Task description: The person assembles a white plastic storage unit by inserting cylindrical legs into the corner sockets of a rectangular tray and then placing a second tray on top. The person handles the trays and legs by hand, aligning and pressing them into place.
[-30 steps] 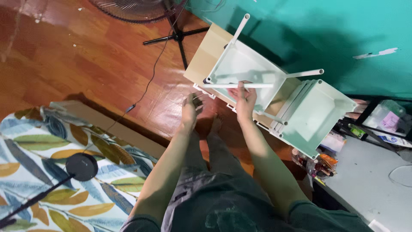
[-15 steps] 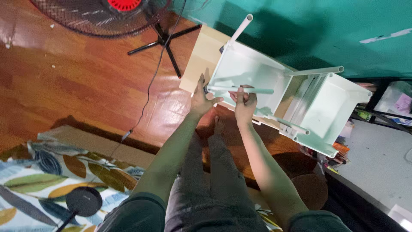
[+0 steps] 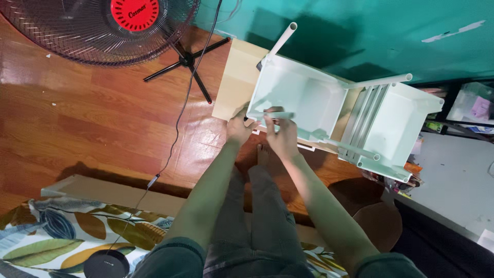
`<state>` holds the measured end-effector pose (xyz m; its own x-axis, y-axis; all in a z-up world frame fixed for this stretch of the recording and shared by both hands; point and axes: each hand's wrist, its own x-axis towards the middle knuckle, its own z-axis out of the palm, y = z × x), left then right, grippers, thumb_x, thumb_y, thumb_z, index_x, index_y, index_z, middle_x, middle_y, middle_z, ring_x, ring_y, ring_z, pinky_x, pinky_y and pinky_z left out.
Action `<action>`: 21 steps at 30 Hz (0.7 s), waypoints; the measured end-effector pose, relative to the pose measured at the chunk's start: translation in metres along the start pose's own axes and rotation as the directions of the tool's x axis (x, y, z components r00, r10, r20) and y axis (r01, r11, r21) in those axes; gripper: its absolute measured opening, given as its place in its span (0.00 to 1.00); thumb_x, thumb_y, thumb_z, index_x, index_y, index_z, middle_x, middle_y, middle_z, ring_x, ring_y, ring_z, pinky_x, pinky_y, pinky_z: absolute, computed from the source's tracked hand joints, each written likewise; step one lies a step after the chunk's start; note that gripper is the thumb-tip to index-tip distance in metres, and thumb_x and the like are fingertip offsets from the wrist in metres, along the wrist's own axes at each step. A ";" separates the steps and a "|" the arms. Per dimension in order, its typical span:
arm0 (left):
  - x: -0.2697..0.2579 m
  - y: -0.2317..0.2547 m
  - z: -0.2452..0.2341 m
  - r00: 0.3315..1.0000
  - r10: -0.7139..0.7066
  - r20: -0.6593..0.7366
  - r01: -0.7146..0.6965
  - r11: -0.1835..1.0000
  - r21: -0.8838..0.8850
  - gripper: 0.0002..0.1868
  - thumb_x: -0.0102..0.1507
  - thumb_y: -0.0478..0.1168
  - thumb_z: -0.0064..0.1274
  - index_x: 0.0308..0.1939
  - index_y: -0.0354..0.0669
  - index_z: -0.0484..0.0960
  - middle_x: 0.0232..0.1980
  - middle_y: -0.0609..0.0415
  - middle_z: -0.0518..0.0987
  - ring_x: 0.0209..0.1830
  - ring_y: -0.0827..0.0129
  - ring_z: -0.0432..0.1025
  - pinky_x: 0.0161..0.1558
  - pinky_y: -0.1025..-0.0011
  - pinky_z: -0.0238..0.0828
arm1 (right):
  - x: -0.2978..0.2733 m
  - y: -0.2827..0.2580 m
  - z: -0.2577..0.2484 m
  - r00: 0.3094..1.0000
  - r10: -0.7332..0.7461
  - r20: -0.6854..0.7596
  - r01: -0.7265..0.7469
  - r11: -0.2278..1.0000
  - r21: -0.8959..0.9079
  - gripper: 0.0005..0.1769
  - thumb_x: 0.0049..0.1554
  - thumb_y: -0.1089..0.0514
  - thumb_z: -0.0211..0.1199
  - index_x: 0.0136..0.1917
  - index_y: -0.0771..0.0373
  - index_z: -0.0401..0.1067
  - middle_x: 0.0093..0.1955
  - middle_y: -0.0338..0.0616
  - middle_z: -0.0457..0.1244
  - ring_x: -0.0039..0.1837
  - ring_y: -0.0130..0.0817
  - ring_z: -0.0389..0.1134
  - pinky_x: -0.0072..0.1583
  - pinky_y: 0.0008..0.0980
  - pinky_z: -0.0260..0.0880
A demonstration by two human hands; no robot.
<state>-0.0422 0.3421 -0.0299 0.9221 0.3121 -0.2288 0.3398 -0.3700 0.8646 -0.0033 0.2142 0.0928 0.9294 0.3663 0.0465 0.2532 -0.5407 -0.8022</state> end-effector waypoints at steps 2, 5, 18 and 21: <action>0.001 0.000 -0.001 1.000 0.003 0.006 -0.003 0.998 0.066 0.36 0.53 0.44 0.63 0.65 0.46 0.69 0.52 0.43 0.79 0.52 0.51 0.74 0.54 0.59 0.70 | 0.000 -0.008 0.003 0.993 -0.120 0.014 0.121 0.988 -0.100 0.05 0.60 0.62 0.59 0.50 0.63 0.69 0.48 0.47 0.69 0.47 0.40 0.73 0.46 0.32 0.75; 0.005 0.001 0.000 0.992 -0.076 0.097 0.059 0.985 0.163 0.28 0.60 0.47 0.57 0.62 0.47 0.72 0.50 0.42 0.80 0.48 0.50 0.76 0.51 0.57 0.72 | 0.001 -0.012 0.009 0.962 -0.271 -0.013 0.265 0.948 -0.174 0.06 0.57 0.63 0.62 0.49 0.58 0.70 0.47 0.46 0.69 0.46 0.45 0.72 0.48 0.37 0.71; 0.015 -0.029 0.019 0.983 -0.107 0.147 0.060 0.955 0.292 0.22 0.58 0.46 0.56 0.54 0.43 0.76 0.46 0.40 0.81 0.47 0.49 0.77 0.50 0.56 0.74 | 0.051 -0.034 -0.021 0.846 -0.399 0.353 0.221 0.866 0.448 0.09 0.60 0.57 0.62 0.50 0.63 0.69 0.45 0.47 0.66 0.48 0.37 0.68 0.54 0.35 0.69; 0.016 -0.029 0.019 0.983 -0.136 0.125 0.098 0.958 0.269 0.20 0.56 0.46 0.56 0.50 0.44 0.79 0.46 0.39 0.80 0.48 0.47 0.74 0.50 0.54 0.70 | 0.060 -0.031 -0.003 0.833 -0.324 0.450 0.051 0.853 0.520 0.13 0.62 0.54 0.58 0.44 0.67 0.72 0.38 0.41 0.65 0.42 0.29 0.64 0.47 0.32 0.65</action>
<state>-0.0339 0.3410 -0.0678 0.8832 0.2476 -0.3983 0.4659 -0.5595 0.6854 0.0452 0.2503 0.1219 0.5709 0.8204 0.0306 0.1232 -0.0488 -0.9912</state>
